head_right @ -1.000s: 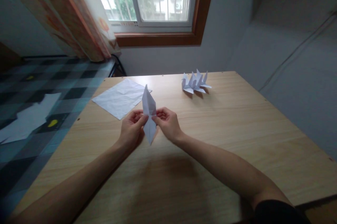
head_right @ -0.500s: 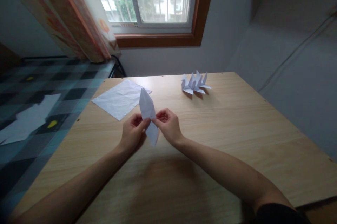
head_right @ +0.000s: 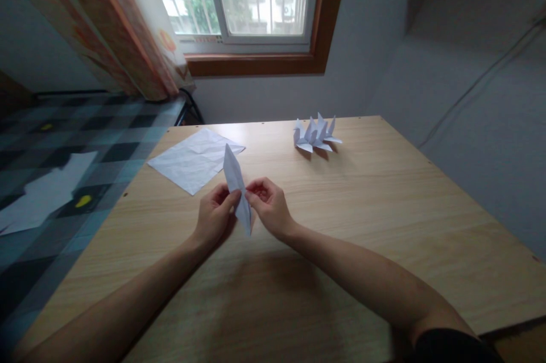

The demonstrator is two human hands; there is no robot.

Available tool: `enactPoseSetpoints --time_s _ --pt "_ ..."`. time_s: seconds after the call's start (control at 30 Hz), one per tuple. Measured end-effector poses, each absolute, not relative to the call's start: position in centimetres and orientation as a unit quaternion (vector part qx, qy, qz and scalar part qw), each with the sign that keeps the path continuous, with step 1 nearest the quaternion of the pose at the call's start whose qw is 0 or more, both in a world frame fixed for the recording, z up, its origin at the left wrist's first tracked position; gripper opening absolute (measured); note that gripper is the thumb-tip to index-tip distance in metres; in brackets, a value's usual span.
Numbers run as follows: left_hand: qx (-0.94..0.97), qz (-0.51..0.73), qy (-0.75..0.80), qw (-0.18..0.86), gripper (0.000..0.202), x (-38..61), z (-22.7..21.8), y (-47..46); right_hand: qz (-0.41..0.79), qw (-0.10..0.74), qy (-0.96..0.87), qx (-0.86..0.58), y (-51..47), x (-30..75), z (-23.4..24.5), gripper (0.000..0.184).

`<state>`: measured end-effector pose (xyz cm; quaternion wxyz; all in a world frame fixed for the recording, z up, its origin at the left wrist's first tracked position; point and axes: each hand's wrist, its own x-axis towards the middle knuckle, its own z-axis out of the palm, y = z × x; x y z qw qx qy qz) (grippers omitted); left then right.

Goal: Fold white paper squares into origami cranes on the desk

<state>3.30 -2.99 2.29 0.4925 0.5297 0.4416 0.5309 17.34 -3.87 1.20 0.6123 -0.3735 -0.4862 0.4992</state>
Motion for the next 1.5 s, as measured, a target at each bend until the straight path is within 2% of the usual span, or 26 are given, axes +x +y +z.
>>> enactPoseSetpoints --time_s 0.27,0.4,0.5,0.67,0.87,1.1,1.2,1.3,1.5 --pt "0.55 0.525 0.409 0.505 0.026 3.5 1.8 -3.2 0.435 0.605 -0.545 -0.385 -4.4 17.2 1.4 0.018" --pt "0.584 0.514 0.415 0.472 0.027 3.3 1.8 -3.3 0.41 0.598 -0.565 -0.393 -4.2 17.2 1.6 0.026" --pt "0.603 0.513 0.406 0.456 0.033 3.1 1.9 -3.4 0.373 0.596 -0.59 -0.396 -4.2 17.3 1.7 0.024" --pt "0.583 0.496 0.372 0.524 0.033 3.4 2.3 -3.7 0.298 0.595 -0.643 -0.379 -4.4 17.4 1.9 0.013" --pt "0.54 0.508 0.353 0.57 0.034 3.6 2.5 -3.7 0.373 0.599 -0.617 -0.35 -4.2 17.4 1.1 0.028" --pt "0.517 0.511 0.364 0.583 0.039 3.6 2.7 -3.7 0.358 0.573 -0.633 -0.378 -4.5 17.5 2.1 0.02" --pt "0.517 0.517 0.371 0.573 0.038 3.6 2.6 -3.5 0.353 0.571 -0.632 -0.387 -4.5 17.5 2.2 0.024" --pt "0.52 0.518 0.375 0.566 0.039 3.6 2.3 -3.5 0.384 0.578 -0.606 -0.388 -4.5 17.5 1.9 0.029" --pt "0.545 0.496 0.384 0.556 0.038 3.5 1.7 -3.7 0.463 0.602 -0.515 -0.397 -4.2 17.2 1.9 0.028"
